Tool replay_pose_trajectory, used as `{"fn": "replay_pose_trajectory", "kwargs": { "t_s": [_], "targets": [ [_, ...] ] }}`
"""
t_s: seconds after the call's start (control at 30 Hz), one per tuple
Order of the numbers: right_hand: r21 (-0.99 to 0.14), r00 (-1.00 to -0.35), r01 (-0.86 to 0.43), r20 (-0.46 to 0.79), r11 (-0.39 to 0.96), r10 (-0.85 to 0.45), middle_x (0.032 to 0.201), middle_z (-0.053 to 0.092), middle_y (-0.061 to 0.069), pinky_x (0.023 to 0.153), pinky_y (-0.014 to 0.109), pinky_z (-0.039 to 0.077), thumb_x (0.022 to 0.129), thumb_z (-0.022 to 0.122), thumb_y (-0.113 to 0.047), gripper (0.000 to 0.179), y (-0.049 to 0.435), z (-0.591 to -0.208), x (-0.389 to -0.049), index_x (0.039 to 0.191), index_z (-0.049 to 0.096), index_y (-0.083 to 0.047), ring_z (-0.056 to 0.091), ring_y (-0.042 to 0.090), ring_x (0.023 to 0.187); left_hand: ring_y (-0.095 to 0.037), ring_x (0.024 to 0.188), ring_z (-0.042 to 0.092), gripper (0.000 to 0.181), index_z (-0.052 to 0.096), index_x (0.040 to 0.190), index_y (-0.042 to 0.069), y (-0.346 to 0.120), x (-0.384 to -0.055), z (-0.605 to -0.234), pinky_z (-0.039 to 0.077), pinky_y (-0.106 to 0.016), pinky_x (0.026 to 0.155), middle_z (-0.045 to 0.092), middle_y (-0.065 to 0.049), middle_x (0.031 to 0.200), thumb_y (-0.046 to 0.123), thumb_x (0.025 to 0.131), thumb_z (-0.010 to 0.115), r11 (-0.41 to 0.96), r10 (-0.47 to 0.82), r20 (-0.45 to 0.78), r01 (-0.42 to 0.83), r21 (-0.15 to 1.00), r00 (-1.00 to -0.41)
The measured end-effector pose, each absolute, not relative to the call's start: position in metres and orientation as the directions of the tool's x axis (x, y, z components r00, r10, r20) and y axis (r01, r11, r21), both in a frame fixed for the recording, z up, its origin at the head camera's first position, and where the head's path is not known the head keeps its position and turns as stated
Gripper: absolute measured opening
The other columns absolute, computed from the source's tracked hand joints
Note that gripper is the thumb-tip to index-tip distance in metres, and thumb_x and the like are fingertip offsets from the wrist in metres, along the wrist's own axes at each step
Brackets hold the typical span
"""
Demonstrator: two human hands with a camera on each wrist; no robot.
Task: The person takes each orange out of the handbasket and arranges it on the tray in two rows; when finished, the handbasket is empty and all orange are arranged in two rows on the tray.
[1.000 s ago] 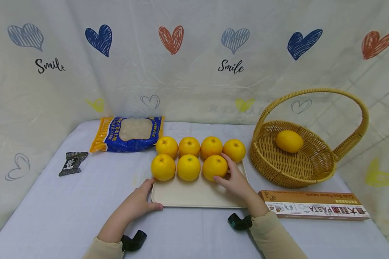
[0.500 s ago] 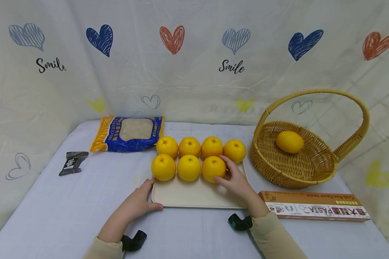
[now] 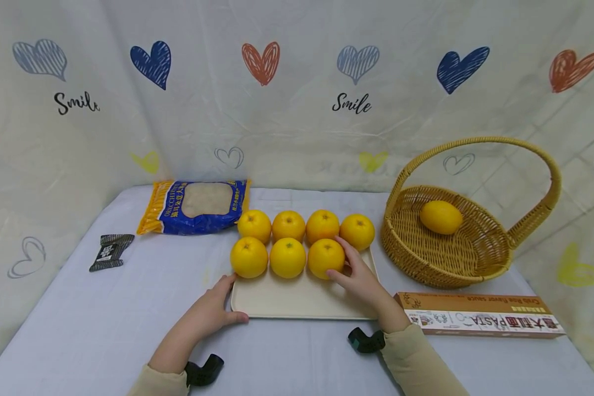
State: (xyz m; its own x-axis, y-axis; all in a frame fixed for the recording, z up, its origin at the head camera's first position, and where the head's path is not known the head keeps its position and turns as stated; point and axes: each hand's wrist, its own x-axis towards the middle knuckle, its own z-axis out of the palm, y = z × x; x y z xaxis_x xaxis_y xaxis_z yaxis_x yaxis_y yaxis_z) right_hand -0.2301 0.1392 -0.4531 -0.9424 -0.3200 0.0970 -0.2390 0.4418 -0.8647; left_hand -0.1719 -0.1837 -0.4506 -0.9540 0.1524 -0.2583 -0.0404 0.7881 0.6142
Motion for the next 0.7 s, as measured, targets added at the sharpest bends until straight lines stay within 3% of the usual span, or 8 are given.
{"fn": "replay_pose_trajectory", "kwargs": {
  "t_s": [0.47,0.7],
  "targets": [
    [-0.866,-0.951,-0.206,0.066,0.456,-0.303,0.15,0.016,0.018,0.102,0.049,0.037,0.086,0.063,-0.02,0.082,0.135,-0.44,-0.224,0.146,0.008,-0.007,0.035,0.037,0.129,-0.044,0.132,0.025,0.105,0.026,0.144,0.012,-0.183,-0.171,-0.45,0.025,-0.06,0.104,0.025,-0.023,0.146,0.05,0.061,0.077,0.787,0.152,-0.254,-0.038,0.616,-0.955],
    [-0.826,-0.932,-0.322,0.192,0.462,-0.306,0.146,0.021,0.025,0.102,0.059,0.03,0.086,0.06,-0.016,0.076,0.132,-0.428,-0.218,0.143,0.012,0.002,0.027,0.04,0.131,-0.044,0.133,0.025,0.103,0.026,0.144,0.013,-0.183,-0.171,-0.45,0.024,-0.061,0.104,0.024,-0.023,0.147,0.05,0.061,0.077,0.784,0.152,-0.259,-0.043,0.619,-0.954]
  ]
}}
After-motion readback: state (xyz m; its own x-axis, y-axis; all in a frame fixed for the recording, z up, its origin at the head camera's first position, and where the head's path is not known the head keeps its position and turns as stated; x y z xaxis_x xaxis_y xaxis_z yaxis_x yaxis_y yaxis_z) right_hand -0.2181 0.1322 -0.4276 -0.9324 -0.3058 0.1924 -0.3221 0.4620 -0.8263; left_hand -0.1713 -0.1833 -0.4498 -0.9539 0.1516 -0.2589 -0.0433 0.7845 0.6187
